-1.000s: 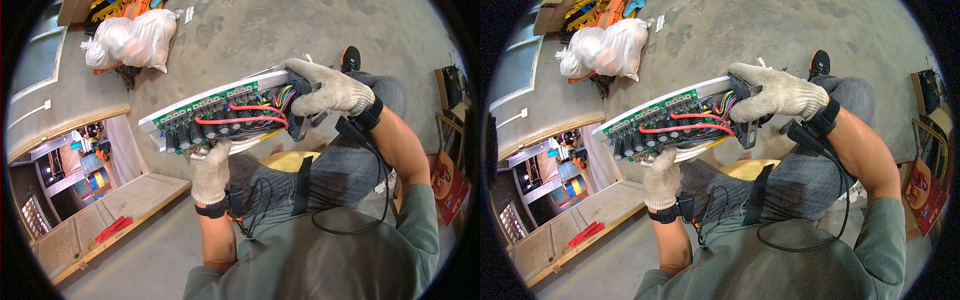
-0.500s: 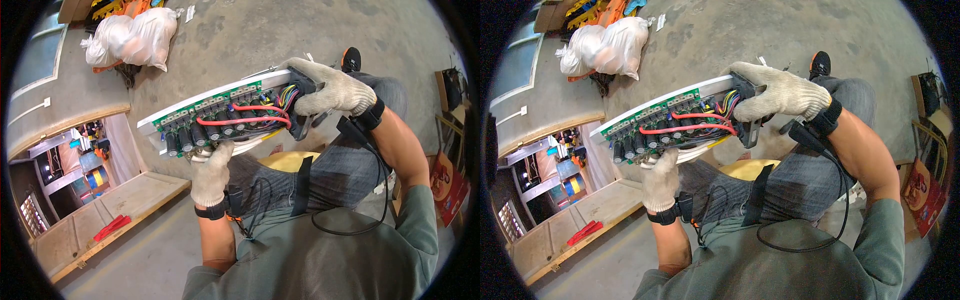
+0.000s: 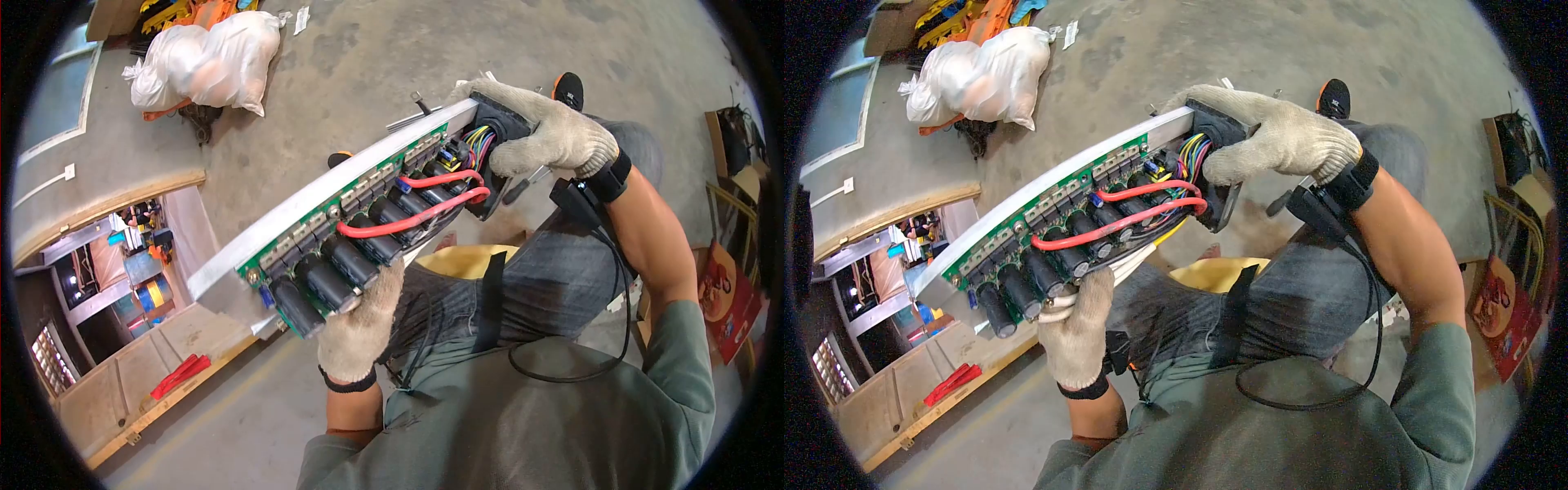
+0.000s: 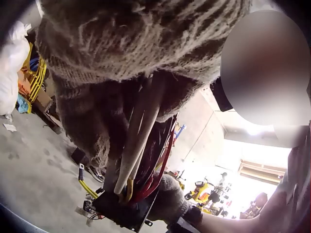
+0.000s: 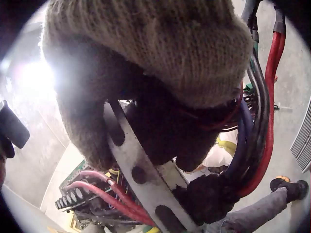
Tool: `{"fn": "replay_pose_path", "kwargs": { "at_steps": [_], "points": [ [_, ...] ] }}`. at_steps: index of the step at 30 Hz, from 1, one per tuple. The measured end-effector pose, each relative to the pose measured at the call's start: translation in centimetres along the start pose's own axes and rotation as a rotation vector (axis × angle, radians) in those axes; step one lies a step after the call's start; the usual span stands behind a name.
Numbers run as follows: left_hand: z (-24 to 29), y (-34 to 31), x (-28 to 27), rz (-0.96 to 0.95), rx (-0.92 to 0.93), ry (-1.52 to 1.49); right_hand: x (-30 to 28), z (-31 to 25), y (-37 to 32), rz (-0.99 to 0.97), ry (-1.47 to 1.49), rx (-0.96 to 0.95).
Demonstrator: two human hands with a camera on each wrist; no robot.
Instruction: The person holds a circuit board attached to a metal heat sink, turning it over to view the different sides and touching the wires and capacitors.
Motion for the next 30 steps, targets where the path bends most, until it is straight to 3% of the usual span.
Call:
{"fn": "replay_pose_path", "kwargs": {
  "at_steps": [1,4,11,13,16,21,25,28,30],
  "points": [
    [0.1,-0.5,-0.2,-0.003,0.0,-0.003,-0.1,0.1,0.0,0.003,0.0,0.003],
    [-0.7,-1.9,0.0,-0.17,-0.231,0.217,0.0,-0.3,-0.2,0.001,-0.034,-0.029],
    [-0.1,-1.6,0.1,-0.151,-0.219,0.191,-0.4,0.1,-0.2,0.0,-0.131,-0.077],
    [4.2,-0.5,1.1,-0.097,0.507,0.887,-0.6,0.2,-0.2,0.021,-0.169,-0.114],
    [4.7,0.0,1.4,-0.162,0.551,1.037,-0.4,-0.1,-0.2,-0.021,-0.136,-0.118],
    [4.0,-0.3,1.4,-0.153,0.53,1.005,-0.6,0.9,-0.2,0.002,-0.073,-0.018],
    [3.7,-0.4,1.7,-0.19,0.508,1.102,-0.5,0.1,-0.2,0.005,-0.128,-0.072],
    [3.9,-0.3,1.4,-0.146,0.489,0.973,-0.6,0.1,-0.2,0.033,-0.187,-0.044],
    [3.7,-0.1,1.4,-0.11,0.443,0.891,-0.3,-0.1,-0.3,0.003,-0.077,-0.032]
  ]
}}
Point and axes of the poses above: each hand's wrist, its own y-axis towards the middle knuckle, its own x-axis out of the palm, z = x × y, the point moved 5 cm from there along y, towards the middle knuckle, and after that the axes turned 8 degrees about -y, right-handed, at the moved point
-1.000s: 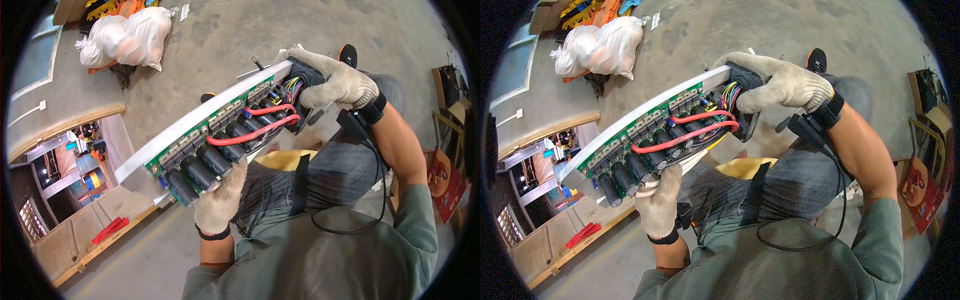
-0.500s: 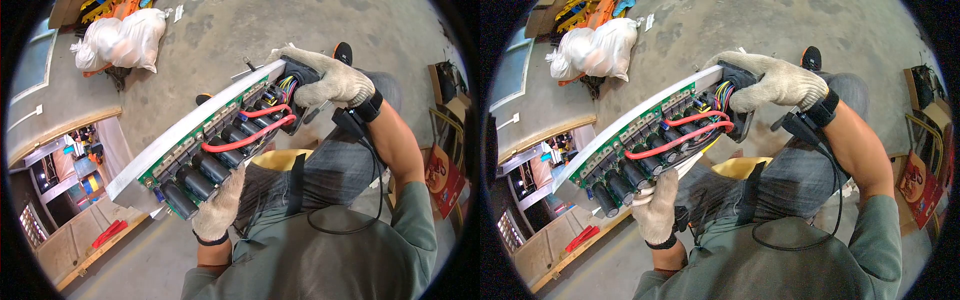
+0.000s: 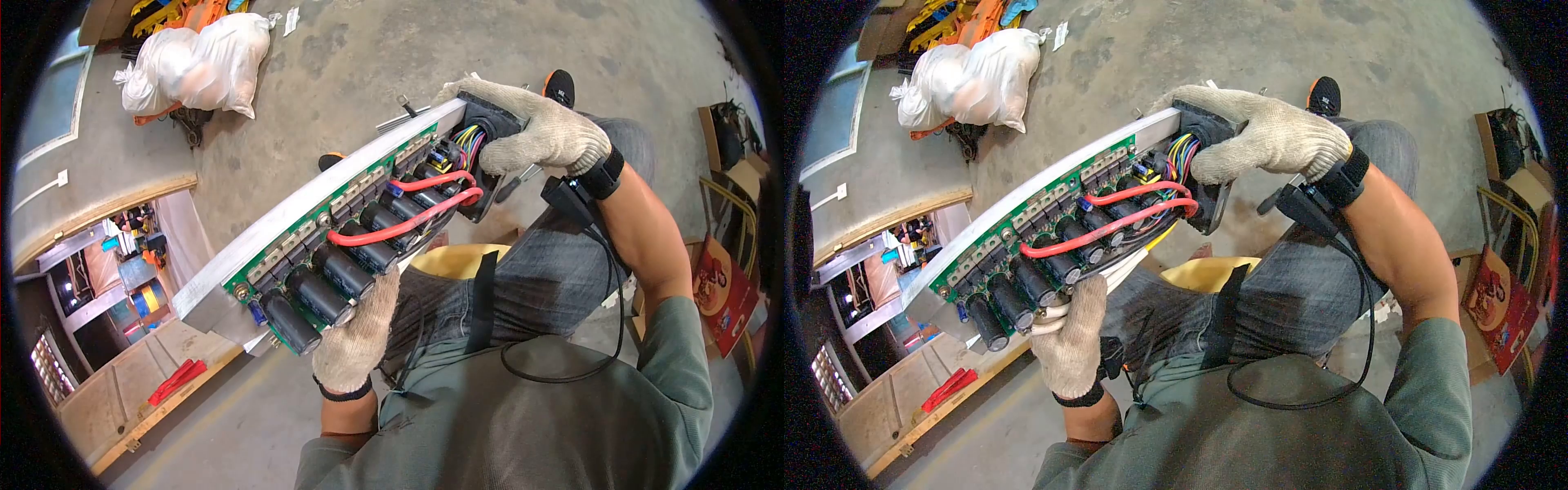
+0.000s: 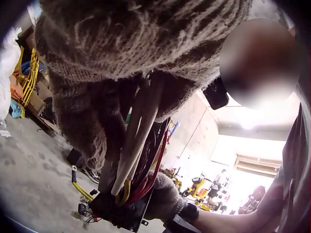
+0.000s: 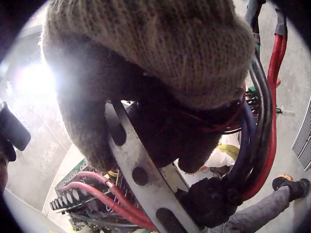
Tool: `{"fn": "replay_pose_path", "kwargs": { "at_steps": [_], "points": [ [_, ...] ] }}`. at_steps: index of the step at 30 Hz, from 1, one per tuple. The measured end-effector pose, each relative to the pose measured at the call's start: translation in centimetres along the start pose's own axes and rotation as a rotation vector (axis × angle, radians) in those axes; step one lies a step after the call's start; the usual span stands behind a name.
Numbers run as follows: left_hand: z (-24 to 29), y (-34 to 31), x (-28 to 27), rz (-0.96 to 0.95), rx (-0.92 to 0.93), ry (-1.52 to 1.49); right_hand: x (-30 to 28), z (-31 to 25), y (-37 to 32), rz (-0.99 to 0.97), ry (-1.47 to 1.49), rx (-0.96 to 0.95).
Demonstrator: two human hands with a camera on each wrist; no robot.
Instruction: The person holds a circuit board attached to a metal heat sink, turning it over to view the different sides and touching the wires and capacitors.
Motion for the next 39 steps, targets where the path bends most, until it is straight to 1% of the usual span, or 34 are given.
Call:
{"fn": "replay_pose_path", "kwargs": {
  "at_steps": [1,2,4,5,6,7,8,10,11,13,14,16,17,19,22,24,29,31,32,34,35,37,39],
  "points": [
    [-0.2,0.1,0.0,0.029,-0.056,-0.078,0.0,0.0,0.0,0.0,0.0,0.0],
    [0.4,0.3,0.0,0.029,-0.056,-0.078,0.0,0.2,0.0,-0.001,0.01,0.021],
    [-1.5,-0.7,0.3,0.366,-0.737,-1.113,0.0,0.5,0.0,-0.002,0.021,0.041],
    [-1.6,-0.8,0.3,0.366,-0.737,-1.114,0.0,0.5,0.1,-0.006,0.016,0.019],
    [-1.6,-0.9,0.3,0.35,-0.697,-1.092,0.0,0.5,0.1,-0.009,0.011,-0.003],
    [-1.7,-0.9,0.3,0.334,-0.658,-1.07,0.1,0.3,0.1,-0.008,0.012,-0.003],
    [-2.2,-1.1,0.4,0.334,-0.657,-1.07,0.1,-0.1,-0.1,-0.007,0.009,0.018],
    [-1.7,-0.6,-0.3,0.245,-0.327,-0.784,0.2,-0.4,-0.2,-0.006,0.007,0.038],
    [-1.6,-0.7,-0.3,0.244,-0.326,-0.784,0.2,-0.3,-0.3,-0.003,0.028,0.054],
    [-1.9,-1.0,0.1,0.259,-0.426,-0.941,0.2,-0.3,-0.3,0.0,0.049,0.07],
    [-1.8,-1.0,0.1,0.258,-0.425,-0.941,0.2,-0.3,-0.3,-0.002,0.039,0.067],
    [-2.1,-1.3,0.5,0.303,-0.551,-1.027,0.2,-0.3,-0.1,-0.005,0.029,0.065],
    [-1.8,-1.0,0.2,0.302,-0.551,-1.026,0.2,-0.2,0.0,0.006,0.032,0.078],
    [-1.8,-0.3,-0.1,0.271,-0.715,-1.113,0.2,-0.1,0.0,0.018,0.036,0.091],
    [-1.9,-0.3,0.2,0.274,-0.729,-1.169,0.1,0.1,-0.1,0.049,0.069,0.11],
    [-2.1,-0.5,0.4,0.28,-0.708,-1.159,0.1,0.0,-0.1,0.008,-0.004,0.023],
    [-2.2,-0.7,0.5,0.284,-0.658,-1.141,0.0,0.3,0.0,-0.014,0.023,0.036],
    [-2.1,-0.5,0.4,0.294,-0.739,-1.207,0.1,0.3,0.0,-0.037,0.047,0.056],
    [-2.1,-0.4,0.4,0.294,-0.739,-1.207,0.1,0.0,0.0,-0.026,0.011,0.047],
    [-2.1,-0.2,0.2,0.287,-0.666,-1.088,0.1,-0.1,0.0,-0.015,-0.025,0.037],
    [-2.2,-0.4,0.3,0.287,-0.666,-1.088,0.0,0.1,-0.1,-0.008,-0.002,0.057],
    [-2.5,-1.1,1.0,0.212,-0.725,-1.149,0.0,0.3,-0.1,0.0,0.022,0.076],
    [-2.5,-1.0,1.0,0.201,-0.759,-1.171,0.0,0.1,-0.1,0.007,-0.008,0.073]
  ]
}}
Point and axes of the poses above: each hand's wrist, its own y-axis towards the middle knuckle, its own x-axis out of the palm, z = x × y, the point moved 5 cm from there along y, towards the middle knuckle, and after that the axes turned 8 degrees about -y, right-handed, at the moved point
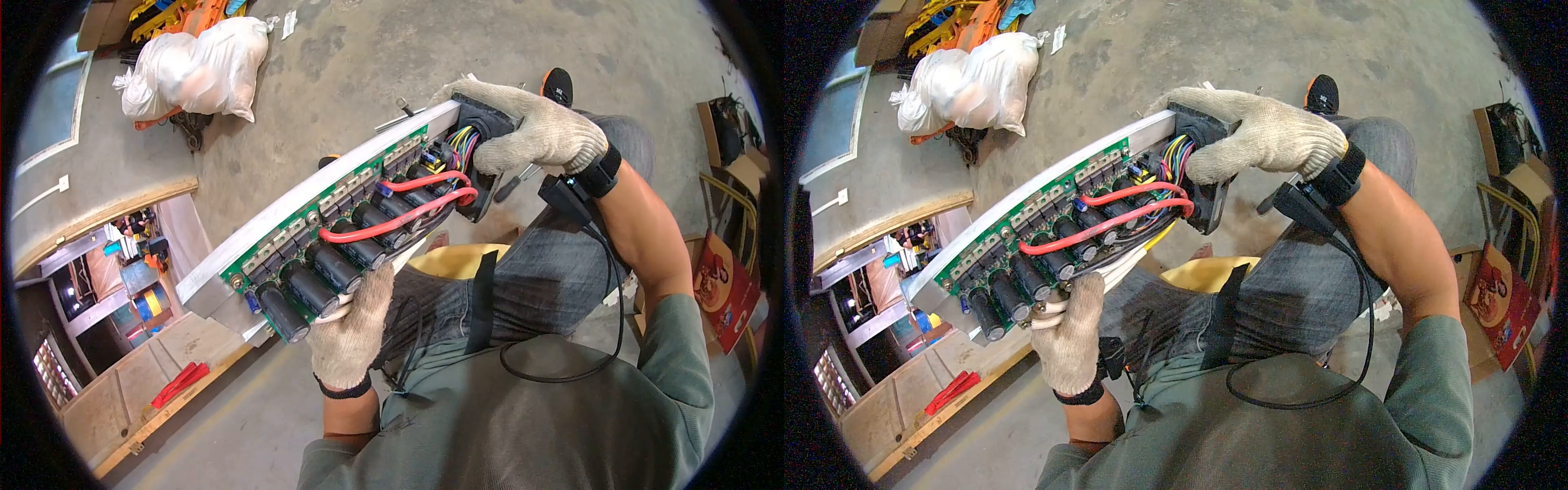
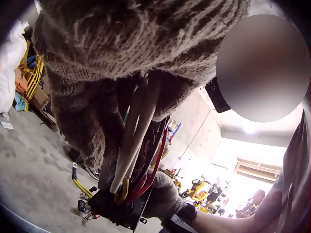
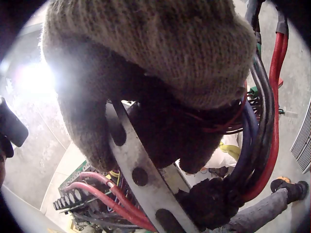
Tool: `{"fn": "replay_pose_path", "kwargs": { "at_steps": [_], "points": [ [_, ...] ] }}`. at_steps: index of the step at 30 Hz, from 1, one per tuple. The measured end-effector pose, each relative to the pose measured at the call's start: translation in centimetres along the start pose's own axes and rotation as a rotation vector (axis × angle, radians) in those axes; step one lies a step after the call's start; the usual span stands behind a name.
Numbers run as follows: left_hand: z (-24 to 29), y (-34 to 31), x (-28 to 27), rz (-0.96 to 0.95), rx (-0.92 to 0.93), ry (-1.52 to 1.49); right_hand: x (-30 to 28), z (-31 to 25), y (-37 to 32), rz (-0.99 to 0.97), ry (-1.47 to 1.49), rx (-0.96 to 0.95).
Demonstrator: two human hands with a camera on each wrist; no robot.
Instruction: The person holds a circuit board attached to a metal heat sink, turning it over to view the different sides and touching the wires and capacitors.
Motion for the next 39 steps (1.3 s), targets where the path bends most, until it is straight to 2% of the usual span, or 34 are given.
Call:
{"fn": "replay_pose_path", "kwargs": {
  "at_steps": [2,4,11,13,14,16,19,23,26,29,31,35,39],
  "points": [
    [-0.2,0.0,0.0,0.004,-0.037,-0.018,0.0,-0.5,-0.2,0.003,-0.003,0.02],
    [-0.4,0.0,0.0,0.0,0.004,-0.039,0.1,-0.4,-0.2,0.006,-0.006,0.039],
    [0.2,0.1,0.3,-0.001,-0.026,0.004,0.0,0.4,0.1,0.003,0.044,-0.031],
    [-0.3,0.1,0.2,0.052,0.039,-0.083,0.0,0.3,0.3,0.013,0.015,-0.079],
    [-0.2,0.1,0.2,0.053,0.039,-0.082,0.0,0.4,0.3,0.021,0.045,-0.025],
    [-0.1,0.2,0.3,0.066,-0.012,-0.14,-0.1,0.7,0.3,0.03,0.075,0.028],
    [0.0,0.2,0.3,-0.001,-0.043,-0.127,-0.1,0.5,0.3,0.015,-0.022,-0.069],
    [0.1,0.3,0.5,0.007,-0.074,-0.122,-0.1,0.3,0.2,0.028,-0.01,-0.007],
    [0.2,0.3,0.6,0.022,-0.023,-0.187,-0.1,0.3,0.2,0.057,0.014,0.05],
    [-0.2,0.4,0.3,0.01,-0.006,-0.019,0.0,0.1,0.0,0.056,0.026,0.069],
    [-0.2,0.5,0.6,0.013,-0.005,-0.153,0.2,0.0,0.0,0.051,0.043,0.08],
    [0.0,0.8,0.5,0.001,0.054,-0.035,0.5,-0.4,-0.1,0.048,0.105,0.058],
    [0.5,1.0,1.1,0.011,0.083,-0.142,0.6,-0.3,0.1,0.027,0.131,0.068]
  ]
}}
Point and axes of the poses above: each hand's wrist, its own y-axis towards the middle knuckle, its own x-axis out of the palm, z = x × y, the point moved 5 cm from there along y, towards the middle knuckle, and after that the axes turned 8 degrees about -y, right-handed, at the moved point
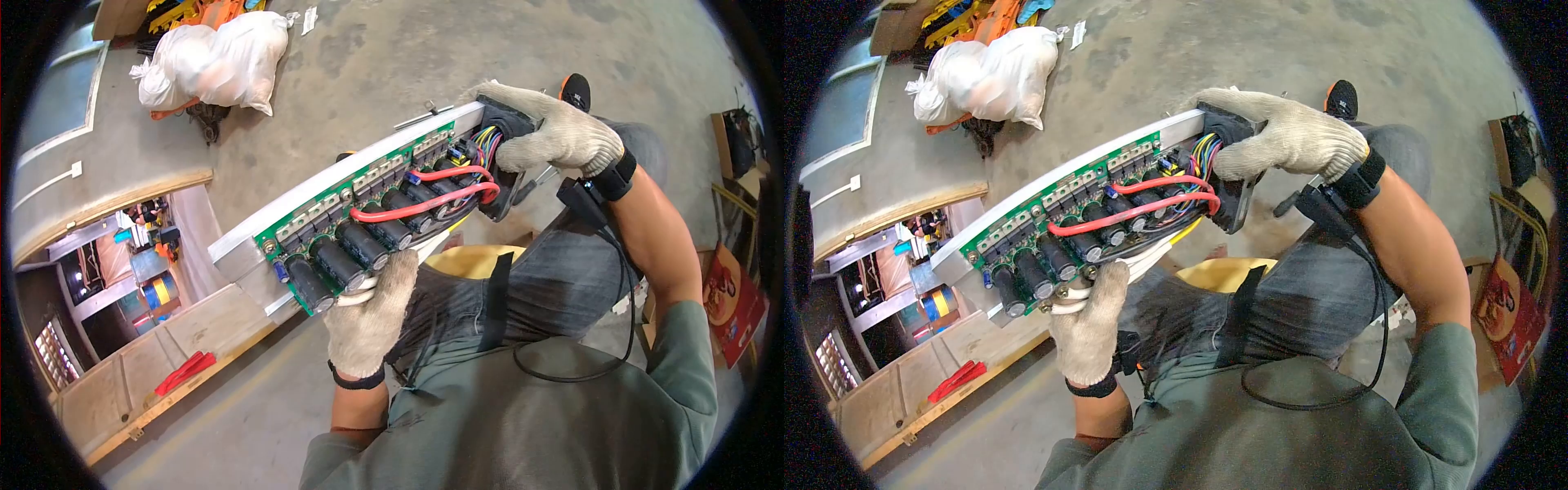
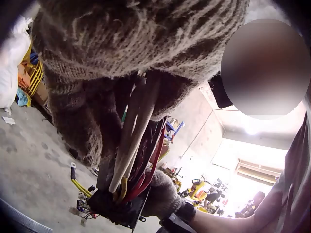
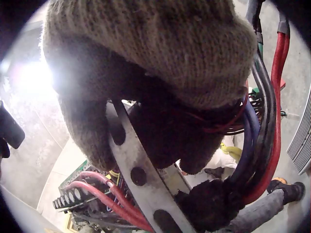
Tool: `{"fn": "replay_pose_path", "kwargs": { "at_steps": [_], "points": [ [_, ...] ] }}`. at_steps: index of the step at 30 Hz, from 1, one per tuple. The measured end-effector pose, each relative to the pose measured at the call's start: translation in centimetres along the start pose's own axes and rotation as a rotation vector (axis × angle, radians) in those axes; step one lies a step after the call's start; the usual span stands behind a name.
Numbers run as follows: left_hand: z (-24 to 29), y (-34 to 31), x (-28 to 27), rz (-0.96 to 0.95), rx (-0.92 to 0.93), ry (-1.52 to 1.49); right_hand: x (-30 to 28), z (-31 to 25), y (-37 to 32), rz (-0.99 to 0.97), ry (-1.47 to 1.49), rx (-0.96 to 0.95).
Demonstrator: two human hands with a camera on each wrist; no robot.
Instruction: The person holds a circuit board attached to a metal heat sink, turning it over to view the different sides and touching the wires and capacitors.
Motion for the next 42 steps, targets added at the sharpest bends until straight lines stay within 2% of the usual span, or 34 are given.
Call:
{"fn": "replay_pose_path", "kwargs": {
  "at_steps": [1,5,8,10,11,13,15,17,21,23,24,25,26,29,30,32,35,39,42],
  "points": [
    [0.1,0.0,0.1,0.007,-0.021,-0.074,0.0,0.1,0.0,-0.002,0.001,-0.001],
    [-0.4,0.0,-0.2,0.007,-0.048,-0.048,-0.3,0.7,0.2,0.008,-0.005,0.007],
    [-0.7,0.0,-0.7,-0.005,0.0,0.068,-0.4,1.0,0.3,0.015,-0.005,0.025],
    [-0.4,-0.1,-0.4,-0.068,0.123,0.222,-0.4,1.1,0.3,0.052,-0.015,0.03],
    [0.2,-0.1,-0.1,-0.064,0.123,0.225,-0.5,1.2,0.4,0.047,-0.015,0.028],
    [1.0,-0.2,0.4,-0.056,-0.113,0.039,-0.7,1.3,0.6,0.043,-0.017,-0.016],
    [1.2,0.0,0.5,-0.048,-0.109,0.047,-0.5,0.9,0.4,0.032,-0.011,0.011],
    [0.6,0.2,0.5,-0.087,-0.233,-0.09,-0.5,1.0,0.5,0.02,-0.004,0.04],
    [-0.3,-0.3,-0.1,-0.07,-0.093,0.009,-1.0,1.9,0.7,0.0,-0.064,0.059],
    [0.1,-0.4,-0.2,-0.102,0.038,0.242,-0.8,1.9,0.7,0.007,-0.059,0.058],
    [0.3,-0.3,-0.2,-0.1,0.038,0.246,-0.8,1.8,0.7,0.02,-0.036,0.035],
    [0.3,-0.3,-0.2,-0.098,-0.042,0.213,-0.8,1.6,0.7,0.034,-0.014,0.012],
    [0.3,-0.2,-0.1,-0.096,-0.121,0.179,-0.7,1.1,0.5,0.021,-0.042,0.068],
    [0.8,-0.1,0.0,-0.071,-0.187,0.18,-0.8,1.6,0.7,0.01,0.017,0.016],
    [0.7,-0.1,-0.1,-0.071,-0.187,0.181,-0.8,1.5,0.7,0.009,0.018,0.015],
    [0.9,-0.2,0.0,-0.14,-0.019,0.24,-0.7,1.3,0.7,-0.006,0.01,0.027],
    [-0.2,-0.6,-0.3,-0.1,-0.042,0.156,-0.8,1.6,0.9,0.002,0.016,-0.024],
    [0.1,-0.4,-0.2,-0.11,-0.022,0.204,-0.6,1.4,0.8,-0.008,0.04,-0.01],
    [0.0,-0.5,-0.2,-0.109,-0.073,0.21,-0.7,1.5,1.0,-0.013,-0.002,-0.032]
  ]
}}
Point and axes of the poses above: each hand's wrist, its own y-axis towards the middle knuckle, its own x-axis out of the palm, z = x × y, the point moved 5 cm from there along y, towards the middle knuckle, and after that the axes turned 8 degrees about -y, right-handed, at the moved point
